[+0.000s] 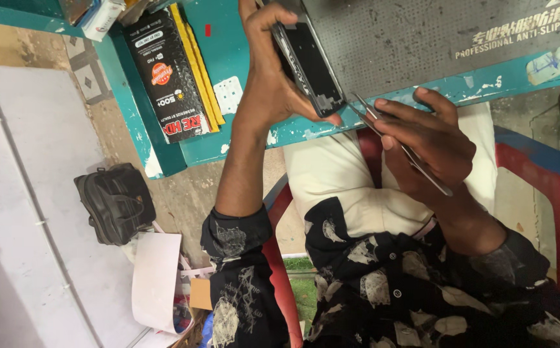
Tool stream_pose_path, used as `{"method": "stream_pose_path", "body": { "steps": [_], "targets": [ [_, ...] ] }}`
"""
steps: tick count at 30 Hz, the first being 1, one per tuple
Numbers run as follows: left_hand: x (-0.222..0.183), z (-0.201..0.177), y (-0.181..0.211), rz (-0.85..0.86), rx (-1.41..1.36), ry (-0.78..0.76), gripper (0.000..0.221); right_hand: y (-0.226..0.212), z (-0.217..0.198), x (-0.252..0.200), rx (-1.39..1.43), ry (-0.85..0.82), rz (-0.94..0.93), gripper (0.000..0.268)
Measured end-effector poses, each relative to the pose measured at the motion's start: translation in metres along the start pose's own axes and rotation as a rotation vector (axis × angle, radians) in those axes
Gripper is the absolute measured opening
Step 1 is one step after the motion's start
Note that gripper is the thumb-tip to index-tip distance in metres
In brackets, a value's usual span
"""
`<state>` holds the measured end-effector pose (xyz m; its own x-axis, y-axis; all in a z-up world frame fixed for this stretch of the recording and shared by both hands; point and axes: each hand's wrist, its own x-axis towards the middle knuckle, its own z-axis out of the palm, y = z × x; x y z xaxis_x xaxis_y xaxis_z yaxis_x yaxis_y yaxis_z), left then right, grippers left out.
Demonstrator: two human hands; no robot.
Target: The person uses a metal prying tool to separate the back cover of a smartphone chassis held in the left hand. The person repeatedly works along the edges and corners to release clips, then flips the device to continue prying. The back cover remains attached but partially separated by the end of the clip.
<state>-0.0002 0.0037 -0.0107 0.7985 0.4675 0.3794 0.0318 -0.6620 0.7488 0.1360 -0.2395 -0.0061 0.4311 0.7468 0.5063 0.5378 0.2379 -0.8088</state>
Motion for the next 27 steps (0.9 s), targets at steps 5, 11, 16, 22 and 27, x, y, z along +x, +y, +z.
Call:
{"method": "stream_pose_path", "body": {
  "steps": [5, 11, 16, 22, 27],
  "targets": [
    [0.0011, -0.0008, 0.0001, -0.025, -0.017, -0.002, 0.141, 0.0006, -0.0002, 0.0003, 0.0, 0.009, 0.017, 0.01],
    [-0.0002, -0.0007, 0.0026, -0.035, -0.05, -0.018, 0.138, -0.0001, -0.002, -0.0028, 0.008, 0.004, 0.031, 0.012],
    [0.001, -0.0018, 0.0027, -0.015, 0.011, -0.007, 0.141, 0.0018, -0.0003, -0.0015, 0.008, 0.005, 0.016, 0.014],
    [0.0016, -0.0003, -0.0003, 0.0, -0.012, -0.013, 0.141, 0.0003, -0.0001, 0.0003, 0.004, 0.005, 0.019, 0.014],
    [-0.001, 0.0009, -0.0057, -0.002, 0.015, -0.026, 0.143, -0.0053, -0.0028, 0.0043, -0.022, -0.013, 0.03, 0.015]
  ]
}}
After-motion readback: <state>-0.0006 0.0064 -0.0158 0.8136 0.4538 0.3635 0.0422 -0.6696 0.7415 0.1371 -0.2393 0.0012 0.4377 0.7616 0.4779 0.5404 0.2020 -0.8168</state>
